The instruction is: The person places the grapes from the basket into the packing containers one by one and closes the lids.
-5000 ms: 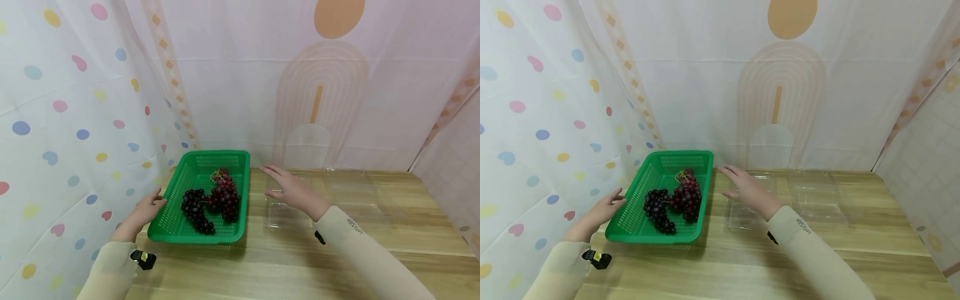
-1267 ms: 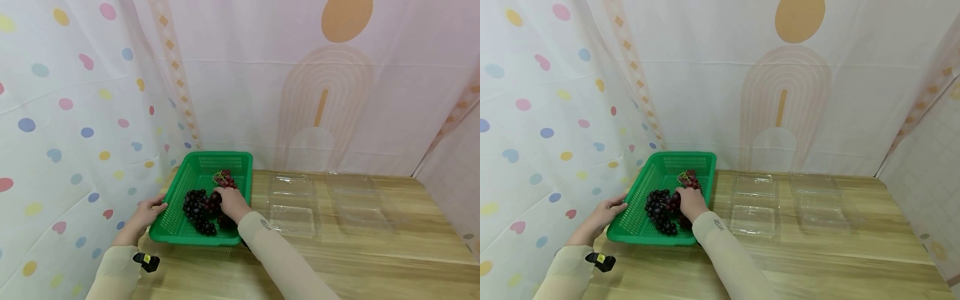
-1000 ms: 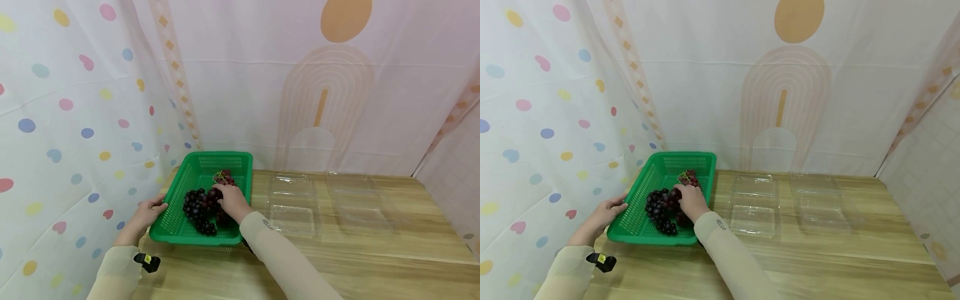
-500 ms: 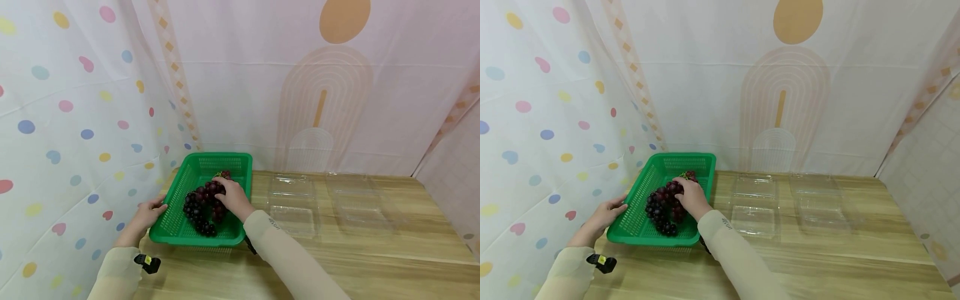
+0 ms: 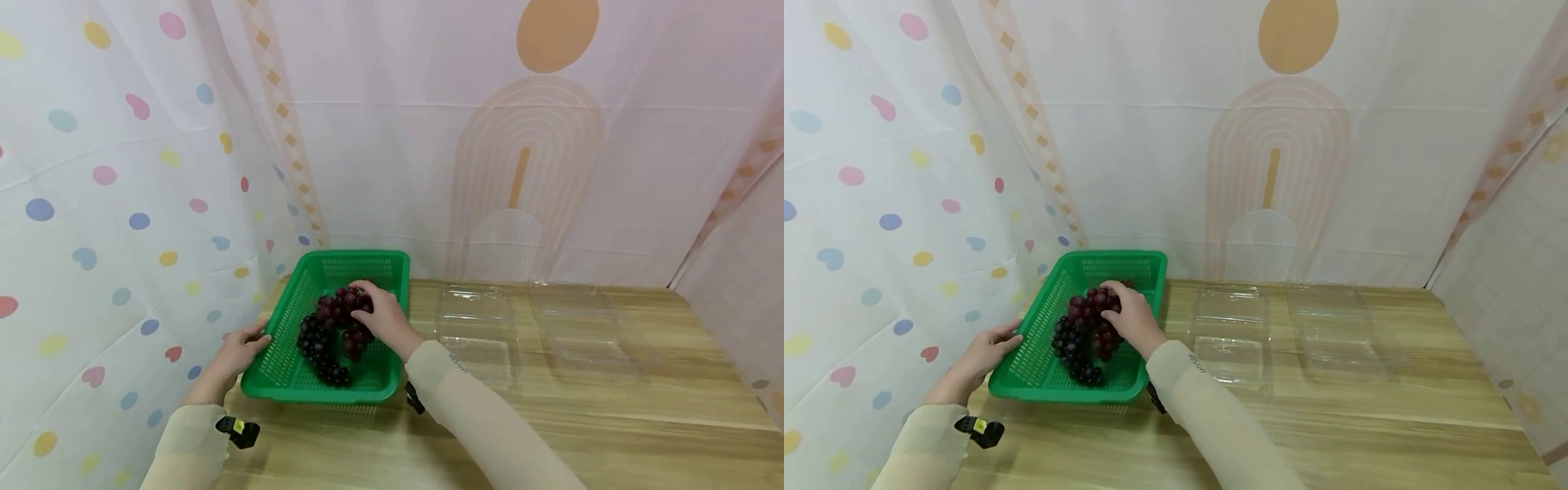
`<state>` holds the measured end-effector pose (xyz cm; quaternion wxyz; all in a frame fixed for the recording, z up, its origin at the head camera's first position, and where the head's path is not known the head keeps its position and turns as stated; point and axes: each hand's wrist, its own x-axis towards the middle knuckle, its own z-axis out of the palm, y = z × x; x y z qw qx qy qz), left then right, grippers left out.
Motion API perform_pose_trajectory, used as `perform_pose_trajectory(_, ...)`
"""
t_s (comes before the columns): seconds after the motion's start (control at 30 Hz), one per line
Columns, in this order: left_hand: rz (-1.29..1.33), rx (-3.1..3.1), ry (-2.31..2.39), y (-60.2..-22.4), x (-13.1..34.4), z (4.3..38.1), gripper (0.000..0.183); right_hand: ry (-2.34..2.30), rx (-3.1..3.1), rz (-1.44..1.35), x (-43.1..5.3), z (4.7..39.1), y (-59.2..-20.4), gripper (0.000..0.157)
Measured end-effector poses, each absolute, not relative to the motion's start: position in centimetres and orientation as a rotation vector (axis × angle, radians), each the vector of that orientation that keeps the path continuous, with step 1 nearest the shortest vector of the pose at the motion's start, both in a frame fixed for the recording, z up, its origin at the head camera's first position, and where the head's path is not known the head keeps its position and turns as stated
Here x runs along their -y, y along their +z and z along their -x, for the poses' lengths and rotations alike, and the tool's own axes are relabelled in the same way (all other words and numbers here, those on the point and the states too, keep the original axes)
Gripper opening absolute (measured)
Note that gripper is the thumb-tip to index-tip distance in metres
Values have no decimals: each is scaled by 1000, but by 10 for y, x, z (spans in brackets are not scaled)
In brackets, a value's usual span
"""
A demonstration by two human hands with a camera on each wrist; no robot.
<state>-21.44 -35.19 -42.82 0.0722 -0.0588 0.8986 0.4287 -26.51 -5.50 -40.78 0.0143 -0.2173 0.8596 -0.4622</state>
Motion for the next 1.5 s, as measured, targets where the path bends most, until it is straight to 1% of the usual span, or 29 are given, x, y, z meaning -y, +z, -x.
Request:
perform_pose_trajectory(0.67, 178, -2694, 1291, -427, 352, 214, 55, -1776, -2581, 739, 29, 269, -392, 51)
perform_pose_trajectory(1.07, 172, -2721, 1295, -427, 350, 213, 53, -1837, -2619, 736, 4, 271, -388, 50)
perform_pose_trajectory(1.5, 172, -2707, 1282, -427, 351, 214, 55, -1900, -2685, 670, -26, 272, -392, 49)
